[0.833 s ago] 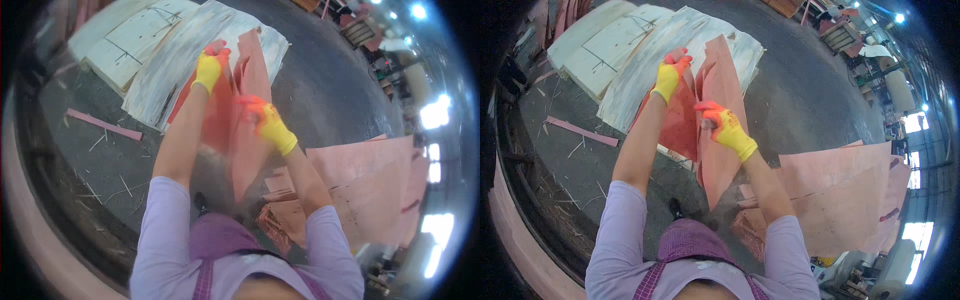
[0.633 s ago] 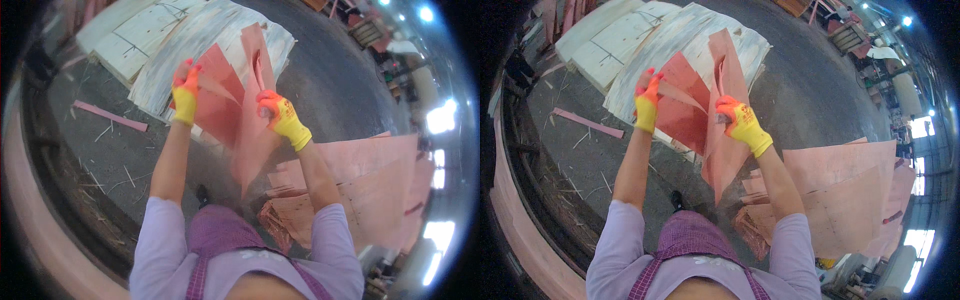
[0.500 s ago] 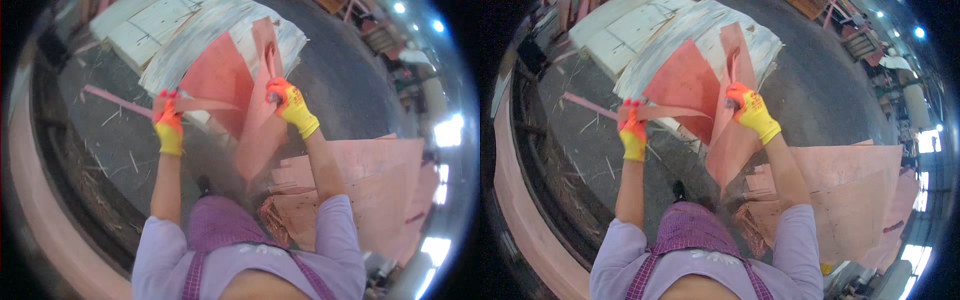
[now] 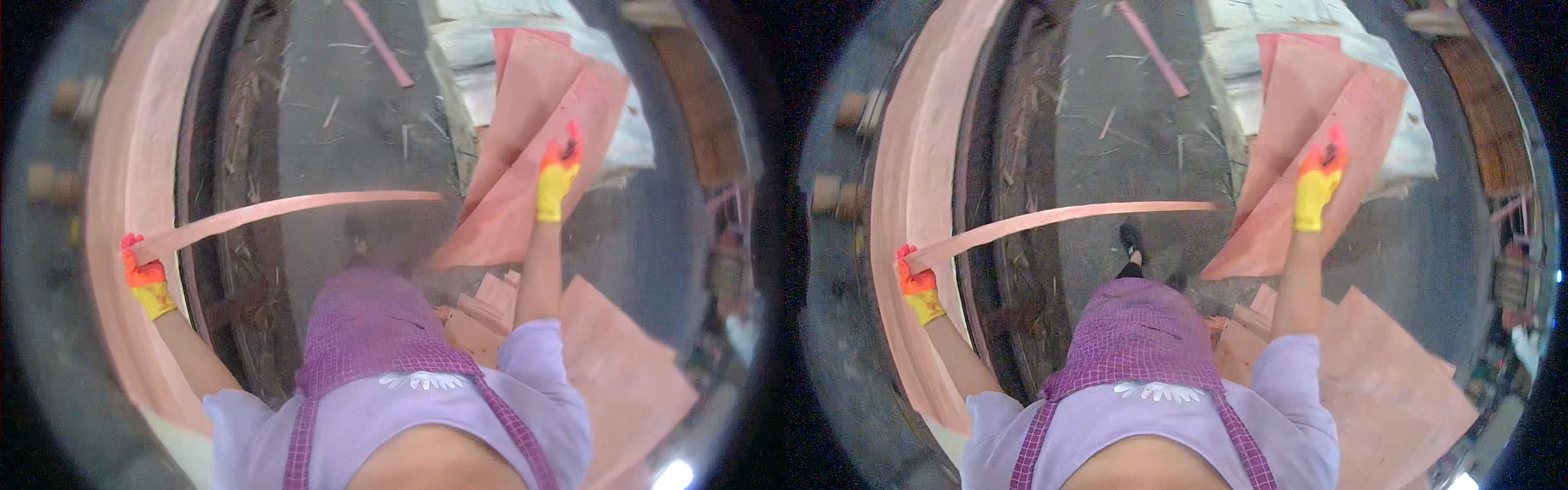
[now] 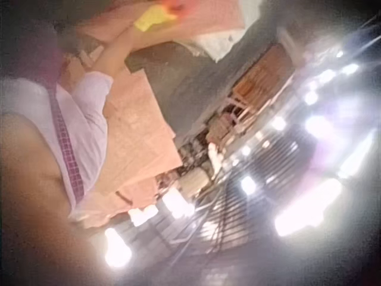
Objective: The person repeatedly takes wood veneer sheets from a stack and lays them across a long wooden board on a conveyor.
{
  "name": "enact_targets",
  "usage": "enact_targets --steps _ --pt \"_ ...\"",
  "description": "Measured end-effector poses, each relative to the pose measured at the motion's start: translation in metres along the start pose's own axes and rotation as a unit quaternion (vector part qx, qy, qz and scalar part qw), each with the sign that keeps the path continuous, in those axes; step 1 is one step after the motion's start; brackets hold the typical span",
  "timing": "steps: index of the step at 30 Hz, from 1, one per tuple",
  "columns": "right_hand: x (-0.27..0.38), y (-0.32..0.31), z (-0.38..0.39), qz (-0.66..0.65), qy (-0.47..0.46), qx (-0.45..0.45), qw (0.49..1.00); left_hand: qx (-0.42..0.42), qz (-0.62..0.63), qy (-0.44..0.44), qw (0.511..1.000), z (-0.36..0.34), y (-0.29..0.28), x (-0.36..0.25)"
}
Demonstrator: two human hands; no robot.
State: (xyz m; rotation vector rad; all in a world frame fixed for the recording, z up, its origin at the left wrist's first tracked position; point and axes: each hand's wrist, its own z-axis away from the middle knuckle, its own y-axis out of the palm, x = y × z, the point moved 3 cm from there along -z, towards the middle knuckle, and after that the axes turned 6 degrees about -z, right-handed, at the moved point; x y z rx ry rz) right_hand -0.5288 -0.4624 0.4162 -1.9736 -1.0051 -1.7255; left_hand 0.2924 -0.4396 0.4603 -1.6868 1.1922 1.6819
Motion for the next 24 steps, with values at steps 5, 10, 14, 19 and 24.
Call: enact_targets --steps 5,10,14,19,24 --pt "-0.139 0.028 0.153 -0.02 0.328 0.214 0.92 -0.123 -0.013 0.026 0.992 0.122 -0.098 -0.052" --pt "-0.173 0.078 0.255 -0.073 0.536 0.315 0.78 -0.23 0.02 0.04 0.972 0.256 -0.148 -0.077" --pt "-0.211 0.116 0.258 -0.069 0.597 0.338 0.724 -0.304 0.049 0.079 0.948 0.35 -0.19 -0.053" --pt "-0.182 0.165 0.228 -0.054 0.613 0.366 0.698 -0.436 0.226 0.099 0.865 0.481 -0.155 0.005" --pt "-0.196 0.235 0.195 -0.193 0.617 0.403 0.649 -0.558 0.178 0.096 0.805 0.559 -0.135 0.038"
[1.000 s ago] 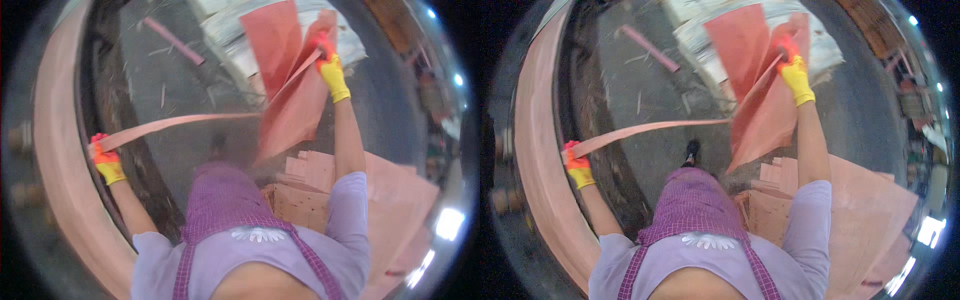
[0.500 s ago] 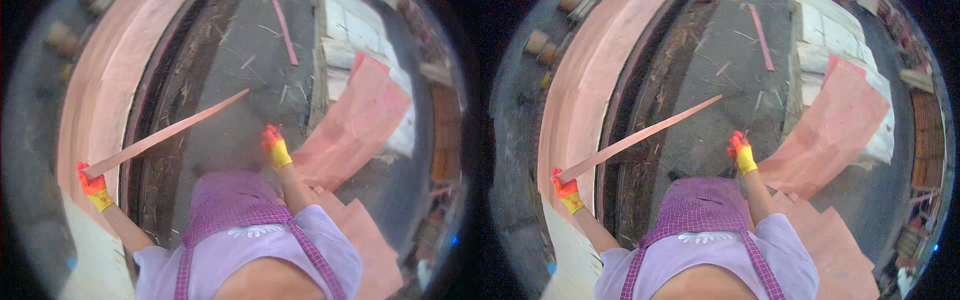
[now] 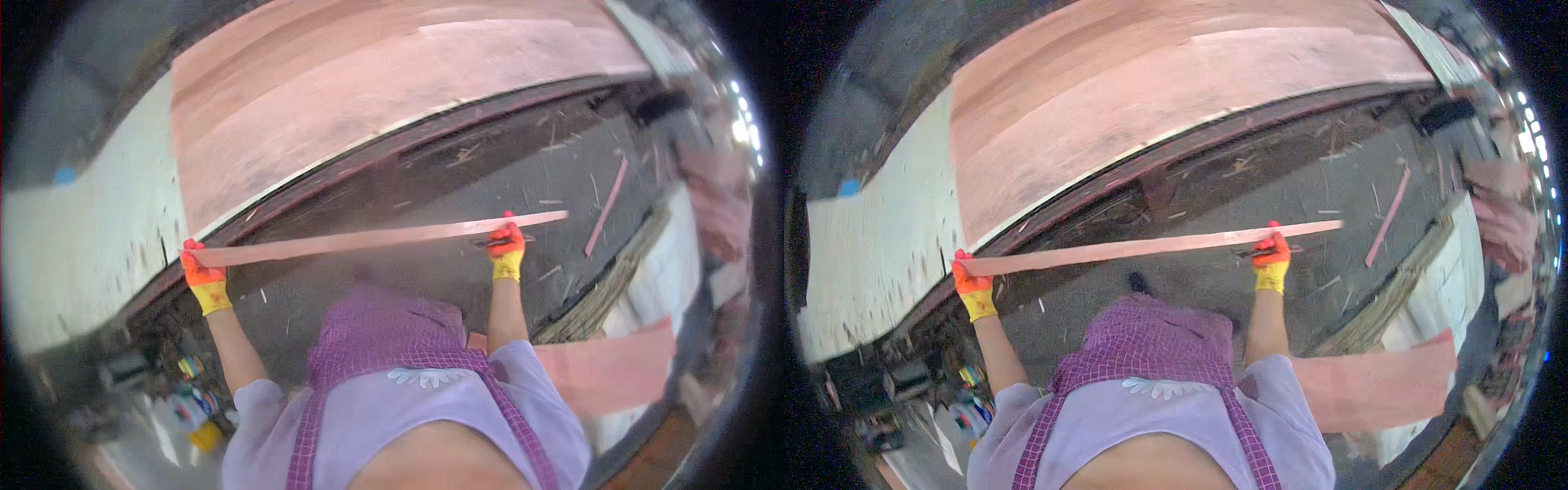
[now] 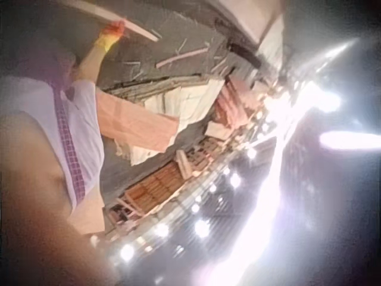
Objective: The person repeatedly takes wood veneer sheets from a stack and lays them across a long wooden board on a conveyor.
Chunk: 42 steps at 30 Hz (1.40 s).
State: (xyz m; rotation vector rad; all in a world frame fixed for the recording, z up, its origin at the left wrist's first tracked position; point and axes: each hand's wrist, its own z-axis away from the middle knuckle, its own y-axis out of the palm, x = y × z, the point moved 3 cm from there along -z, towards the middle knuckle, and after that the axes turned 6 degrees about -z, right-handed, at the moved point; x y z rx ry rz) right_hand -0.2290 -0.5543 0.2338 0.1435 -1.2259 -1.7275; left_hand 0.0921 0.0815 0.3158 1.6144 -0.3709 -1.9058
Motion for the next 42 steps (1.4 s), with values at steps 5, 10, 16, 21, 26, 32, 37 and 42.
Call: enact_targets --steps 5,10,16,21,26,32,37,42 --pt "0.045 0.077 0.022 0.127 -0.031 0.082 0.988 -0.111 0.047 0.044 0.992 0.056 -0.031 0.001" --pt "0.062 0.127 -0.026 0.184 -0.016 0.117 0.976 -0.298 0.103 0.122 0.941 0.059 -0.041 0.047" --pt "0.082 0.138 -0.065 0.3 -0.043 0.138 0.943 -0.482 0.052 0.187 0.854 0.096 0.011 0.089" --pt "0.087 0.174 -0.062 0.481 -0.093 0.169 0.855 -0.458 0.091 0.136 0.874 0.105 0.07 0.084" --pt "0.049 0.183 -0.05 0.457 0.009 0.079 0.886 -0.433 -0.11 0.242 0.861 0.082 0.042 0.07" --pt "0.024 0.199 -0.047 0.347 0.011 0.092 0.933 -0.37 -0.073 0.134 0.917 0.052 0.047 0.054" --pt "-0.017 0.212 -0.04 0.327 0.045 0.103 0.938 -0.373 -0.173 0.048 0.91 0.007 -0.001 0.072" --pt "-0.046 0.217 -0.054 0.368 0.087 0.031 0.925 -0.351 -0.257 0.088 0.896 -0.023 -0.055 0.128"
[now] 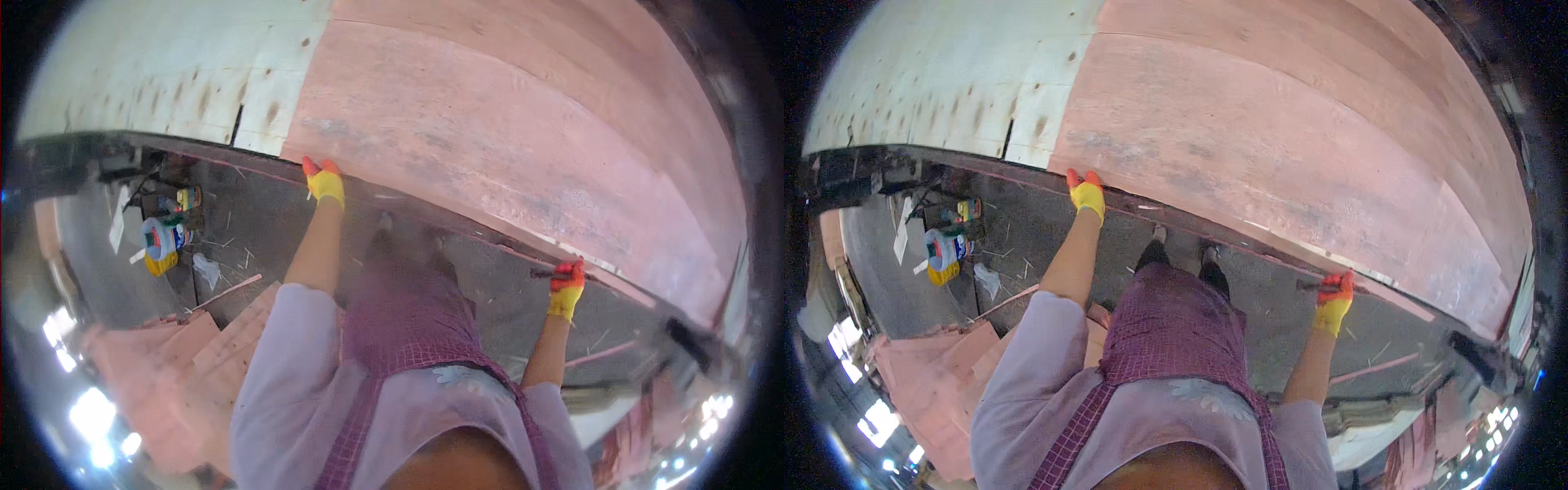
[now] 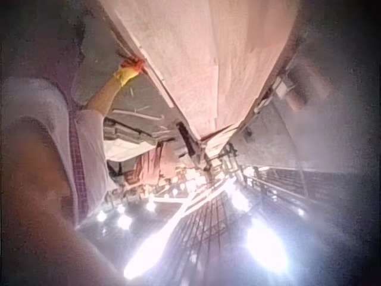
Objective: The person repeatedly takes wood veneer sheets from a stack and lays them across a long wooden board on a conveyor.
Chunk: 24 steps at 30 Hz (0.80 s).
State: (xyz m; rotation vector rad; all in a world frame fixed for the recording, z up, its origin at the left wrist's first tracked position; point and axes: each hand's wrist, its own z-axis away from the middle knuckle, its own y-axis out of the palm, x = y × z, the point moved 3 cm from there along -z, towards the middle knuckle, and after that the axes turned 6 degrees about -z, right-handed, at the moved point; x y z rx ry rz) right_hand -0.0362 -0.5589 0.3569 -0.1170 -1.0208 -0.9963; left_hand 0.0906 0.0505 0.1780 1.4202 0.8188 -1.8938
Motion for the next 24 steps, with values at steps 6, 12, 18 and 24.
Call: enact_targets --steps 6,12,18,24 --pt "-0.023 -0.028 -0.044 -0.071 -0.025 -0.008 0.997 0.239 0.067 -0.216 0.944 -0.019 -0.012 0.008" --pt "-0.076 -0.035 -0.055 -0.174 -0.048 -0.152 0.972 0.183 -0.162 -0.153 0.958 0.001 -0.023 -0.032" --pt "-0.076 -0.025 -0.089 -0.081 -0.048 -0.229 0.969 0.142 -0.301 -0.147 0.932 -0.02 0.013 -0.038" --pt "-0.068 -0.04 -0.067 -0.012 0.021 -0.274 0.961 0.147 -0.392 -0.138 0.898 -0.02 -0.021 -0.01"
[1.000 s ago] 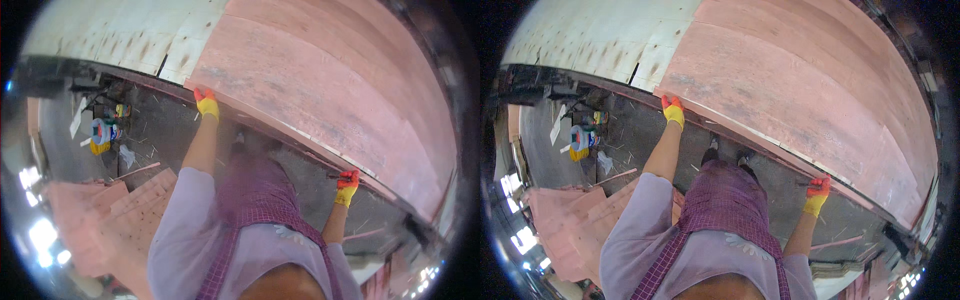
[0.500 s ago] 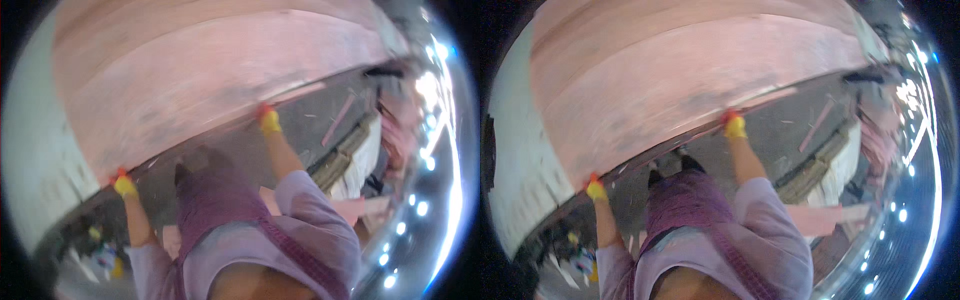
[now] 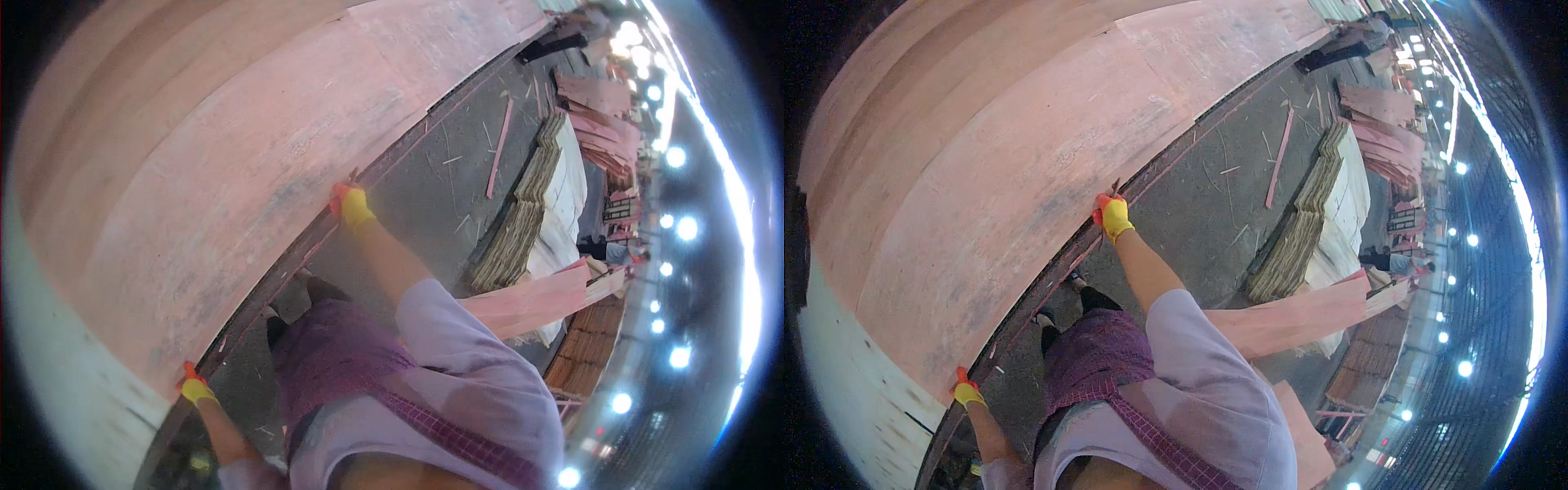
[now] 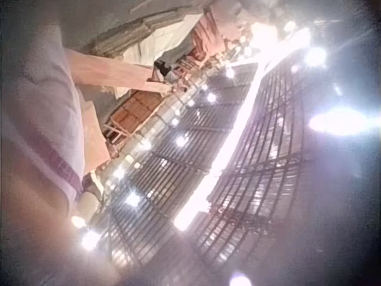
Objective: The person repeatedly takes wood veneer sheets from a stack and lays them across a long wooden board on a conveyor.
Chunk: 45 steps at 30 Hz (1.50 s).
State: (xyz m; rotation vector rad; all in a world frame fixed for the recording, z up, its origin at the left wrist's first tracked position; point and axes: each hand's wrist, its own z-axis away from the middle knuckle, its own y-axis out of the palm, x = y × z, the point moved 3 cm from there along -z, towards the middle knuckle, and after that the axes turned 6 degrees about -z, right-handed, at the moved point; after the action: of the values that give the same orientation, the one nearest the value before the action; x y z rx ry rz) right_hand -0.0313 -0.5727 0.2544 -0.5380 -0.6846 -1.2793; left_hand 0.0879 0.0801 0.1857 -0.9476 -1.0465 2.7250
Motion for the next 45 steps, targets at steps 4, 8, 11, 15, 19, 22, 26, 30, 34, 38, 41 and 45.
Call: enact_targets --steps 4,8,11,15,19,22,26,30,34,38,41,45 --pt "0.009 -0.009 -0.016 0.071 -0.001 0.041 0.997 0.008 -0.01 -0.002 1.0 -0.038 0.007 0.026" --pt "0.018 -0.001 -0.022 0.215 0.064 0.056 0.973 0.032 -0.048 -0.01 0.998 -0.071 -0.003 0.052" --pt "0.033 -0.043 -0.067 0.418 -0.139 0.147 0.886 0.017 -0.048 0.056 0.997 -0.086 0.04 0.047" --pt "0.054 0.0 0.0 0.47 0.038 0.011 0.882 -0.073 -0.131 0.009 0.989 -0.076 -0.018 0.063" --pt "0.067 -0.021 -0.024 0.613 -0.147 -0.027 0.776 0.054 -0.101 -0.038 0.993 -0.007 -0.008 0.005" --pt "0.045 -0.072 -0.078 0.397 -0.244 0.194 0.863 0.067 -0.156 0.002 0.986 0.03 0.012 -0.037" --pt "-0.012 -0.081 -0.042 -0.187 -0.024 0.006 0.982 0.058 -0.239 -0.011 0.969 0.028 -0.014 -0.042" --pt "-0.084 -0.146 0.059 -0.099 0.024 0.053 0.993 0.089 -0.267 0.018 0.959 -0.01 -0.034 -0.028" --pt "-0.217 -0.3 0.156 0.108 -0.146 0.073 0.981 0.074 -0.389 0.195 0.897 -0.05 -0.006 -0.017" --pt "-0.37 -0.385 0.325 -0.022 -0.079 -0.157 0.984 0.132 -0.402 0.162 0.891 -0.021 -0.001 -0.012" --pt "-0.472 -0.371 0.444 -0.289 0.168 -0.345 0.877 0.173 -0.446 0.215 0.851 -0.047 -0.035 -0.03" --pt "-0.664 -0.396 0.583 -0.448 -0.089 -0.377 0.806 0.282 -0.587 0.298 0.698 -0.035 -0.003 -0.006"
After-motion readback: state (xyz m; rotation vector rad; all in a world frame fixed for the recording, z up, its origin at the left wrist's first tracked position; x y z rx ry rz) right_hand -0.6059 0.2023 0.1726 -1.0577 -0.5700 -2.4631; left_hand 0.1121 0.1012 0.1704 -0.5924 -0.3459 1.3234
